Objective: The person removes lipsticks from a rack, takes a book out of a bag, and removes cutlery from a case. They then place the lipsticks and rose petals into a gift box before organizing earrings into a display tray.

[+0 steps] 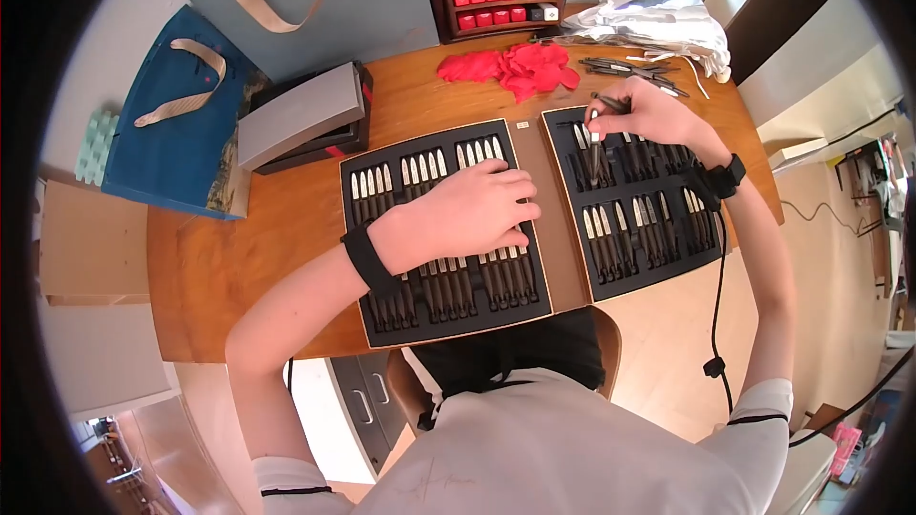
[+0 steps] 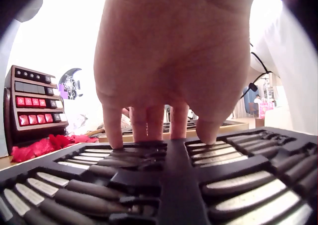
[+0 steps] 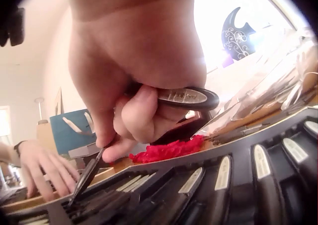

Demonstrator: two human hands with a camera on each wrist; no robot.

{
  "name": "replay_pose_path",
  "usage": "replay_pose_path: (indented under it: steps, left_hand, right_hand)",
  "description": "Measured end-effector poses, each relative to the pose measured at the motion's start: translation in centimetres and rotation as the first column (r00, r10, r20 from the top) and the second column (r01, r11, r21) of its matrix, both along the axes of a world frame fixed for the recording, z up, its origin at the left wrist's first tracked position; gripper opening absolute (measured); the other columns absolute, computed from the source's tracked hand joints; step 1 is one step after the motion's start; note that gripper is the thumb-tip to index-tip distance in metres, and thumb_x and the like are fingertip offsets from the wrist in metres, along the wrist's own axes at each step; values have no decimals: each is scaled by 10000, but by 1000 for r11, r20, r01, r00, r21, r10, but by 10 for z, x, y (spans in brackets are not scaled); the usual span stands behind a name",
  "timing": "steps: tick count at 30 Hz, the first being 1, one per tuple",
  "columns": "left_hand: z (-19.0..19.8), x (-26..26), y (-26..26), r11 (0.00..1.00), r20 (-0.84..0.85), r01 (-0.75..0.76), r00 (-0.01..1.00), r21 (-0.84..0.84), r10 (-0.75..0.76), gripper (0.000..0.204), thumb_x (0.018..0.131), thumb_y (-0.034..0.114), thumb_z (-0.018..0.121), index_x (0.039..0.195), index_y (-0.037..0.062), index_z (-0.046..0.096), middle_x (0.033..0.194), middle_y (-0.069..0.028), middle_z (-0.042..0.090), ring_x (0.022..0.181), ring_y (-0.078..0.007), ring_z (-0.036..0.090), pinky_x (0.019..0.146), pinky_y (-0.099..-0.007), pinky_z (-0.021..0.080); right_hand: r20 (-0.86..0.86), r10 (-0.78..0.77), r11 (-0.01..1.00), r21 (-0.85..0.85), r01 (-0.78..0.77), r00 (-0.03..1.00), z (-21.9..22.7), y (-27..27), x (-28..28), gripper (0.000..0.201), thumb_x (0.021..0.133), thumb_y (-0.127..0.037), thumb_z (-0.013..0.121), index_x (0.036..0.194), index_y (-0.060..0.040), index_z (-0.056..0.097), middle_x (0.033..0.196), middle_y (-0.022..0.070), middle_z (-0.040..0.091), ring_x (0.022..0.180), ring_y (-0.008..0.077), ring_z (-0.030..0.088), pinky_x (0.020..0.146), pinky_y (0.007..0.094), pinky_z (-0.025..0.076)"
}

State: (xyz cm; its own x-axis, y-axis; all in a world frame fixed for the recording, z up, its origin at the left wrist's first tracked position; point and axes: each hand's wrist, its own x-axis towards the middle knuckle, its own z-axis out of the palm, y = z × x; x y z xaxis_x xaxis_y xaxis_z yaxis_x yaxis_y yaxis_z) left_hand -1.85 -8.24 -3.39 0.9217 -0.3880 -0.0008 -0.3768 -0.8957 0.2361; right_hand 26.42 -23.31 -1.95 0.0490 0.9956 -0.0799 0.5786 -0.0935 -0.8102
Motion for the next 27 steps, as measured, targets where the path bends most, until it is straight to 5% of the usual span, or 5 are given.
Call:
replay_pose_path:
  steps: [12,15,20,27]
  left_hand:
    - [16,3,-5,999,-118,-41,992,-24,38,406,896,340,754,1158,41,674,1296,-144,610,1252,-321,571,1076,-441,456]
    - [19,6,-20,993,25,-96,995,75,94,461,908,372,741,1204,28,657,1380,-175,566,1279,-321,559,1075,-439,455]
    - [15,31,-30,993,28,-66,998,96,63,516,915,370,735,1257,2,617,1425,-188,535,1292,-312,554,1050,-430,473]
    - [10,41,-27,986,-84,-106,989,132,118,474,893,277,760,1254,4,617,1334,-146,590,1267,-279,574,1003,-413,502]
  right_hand:
    - [183,95,985,126,-120,978,-24,8,-2,219,924,-178,758,1043,0,712,857,116,706,797,207,659,781,343,510]
    - [199,90,976,178,-126,976,-26,12,-2,256,900,-183,783,1045,13,703,868,140,697,787,240,649,785,353,510]
    - [267,37,980,177,-87,963,-23,14,-6,267,886,-177,797,1028,25,695,874,135,695,773,238,635,773,354,505]
    - [56,55,996,71,-59,997,-16,9,-11,253,890,-164,783,1009,40,694,830,127,683,752,229,627,754,341,494]
